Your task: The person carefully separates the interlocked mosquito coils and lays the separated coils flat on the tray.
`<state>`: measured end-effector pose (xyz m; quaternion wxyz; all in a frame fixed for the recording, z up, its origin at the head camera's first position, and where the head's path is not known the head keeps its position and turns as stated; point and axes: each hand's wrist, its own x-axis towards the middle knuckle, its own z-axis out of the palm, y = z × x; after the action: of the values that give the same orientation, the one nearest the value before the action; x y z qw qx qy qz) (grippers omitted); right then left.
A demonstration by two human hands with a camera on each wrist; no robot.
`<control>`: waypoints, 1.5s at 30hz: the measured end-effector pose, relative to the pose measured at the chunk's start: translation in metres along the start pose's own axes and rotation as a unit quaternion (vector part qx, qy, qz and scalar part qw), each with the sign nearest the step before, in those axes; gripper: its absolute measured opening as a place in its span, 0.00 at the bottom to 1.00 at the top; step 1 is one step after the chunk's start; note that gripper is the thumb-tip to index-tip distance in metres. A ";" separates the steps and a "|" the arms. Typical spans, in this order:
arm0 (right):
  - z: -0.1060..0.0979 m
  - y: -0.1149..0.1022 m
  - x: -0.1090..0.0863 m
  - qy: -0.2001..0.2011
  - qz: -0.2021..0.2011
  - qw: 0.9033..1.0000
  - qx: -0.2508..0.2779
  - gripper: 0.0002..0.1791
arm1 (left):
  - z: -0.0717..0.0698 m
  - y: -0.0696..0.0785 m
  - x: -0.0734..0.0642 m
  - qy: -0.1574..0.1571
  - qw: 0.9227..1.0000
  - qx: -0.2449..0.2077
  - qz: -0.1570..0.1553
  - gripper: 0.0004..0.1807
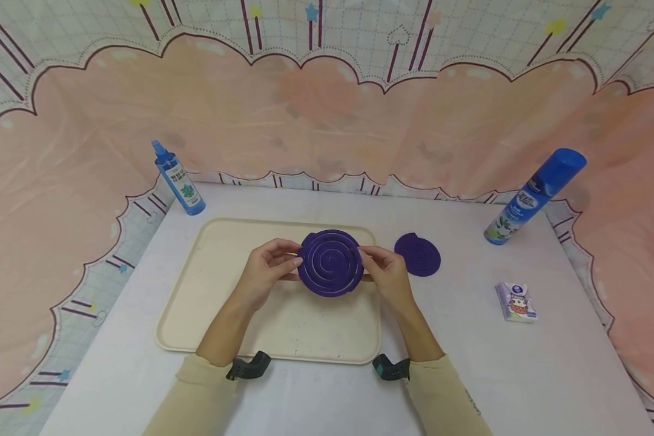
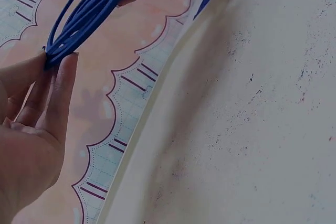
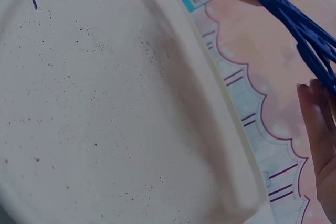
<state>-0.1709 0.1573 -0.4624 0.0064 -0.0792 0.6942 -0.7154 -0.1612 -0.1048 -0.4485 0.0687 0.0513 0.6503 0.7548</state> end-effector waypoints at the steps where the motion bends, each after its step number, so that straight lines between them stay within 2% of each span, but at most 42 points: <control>1: 0.000 0.000 0.000 -0.001 0.004 1.000 -0.003 0.16 | 0.000 0.000 0.000 -0.001 1.000 -0.003 -0.001 0.17; 4: 0.001 -0.001 -0.001 -0.009 0.012 1.000 0.001 0.21 | -0.001 -0.001 0.000 0.003 1.000 -0.013 -0.003 0.17; 7: 0.002 -0.002 -0.001 -0.020 0.012 1.000 0.011 0.21 | -0.001 -0.001 0.000 0.008 1.000 -0.019 -0.003 0.17; 14: 0.002 -0.001 -0.002 -0.031 0.022 0.998 0.051 0.09 | -0.003 -0.003 0.000 0.013 0.999 -0.031 -0.008 0.17; 20: 0.001 -0.002 -0.002 -0.040 0.051 0.992 0.108 0.16 | -0.003 -0.005 0.001 0.008 0.999 -0.038 -0.007 0.19; 27: 0.000 -0.004 -0.004 -0.056 0.051 0.988 0.138 0.18 | -0.001 -0.004 -0.001 0.006 0.999 -0.038 -0.007 0.20; 29: 0.000 -0.003 -0.004 -0.057 0.050 0.989 0.128 0.18 | 0.000 -0.005 -0.001 0.006 0.999 -0.040 -0.006 0.20; 35: 0.000 0.003 -0.003 -0.039 0.035 0.997 0.051 0.11 | 0.000 -0.006 0.000 0.006 0.999 -0.039 0.000 0.20; 40: 0.001 0.002 -0.002 -0.027 0.013 0.999 0.015 0.26 | 0.000 -0.006 0.000 0.018 0.999 -0.033 -0.004 0.19; 45: 0.000 -0.002 -0.004 -0.032 0.011 0.999 0.008 0.28 | 0.000 -0.005 0.001 0.032 0.999 -0.023 -0.002 0.26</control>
<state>-0.1672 0.1574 -0.4611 0.0373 -0.0939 0.6888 -0.7179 -0.1615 -0.1037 -0.4533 0.0507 0.0238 0.6351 0.7704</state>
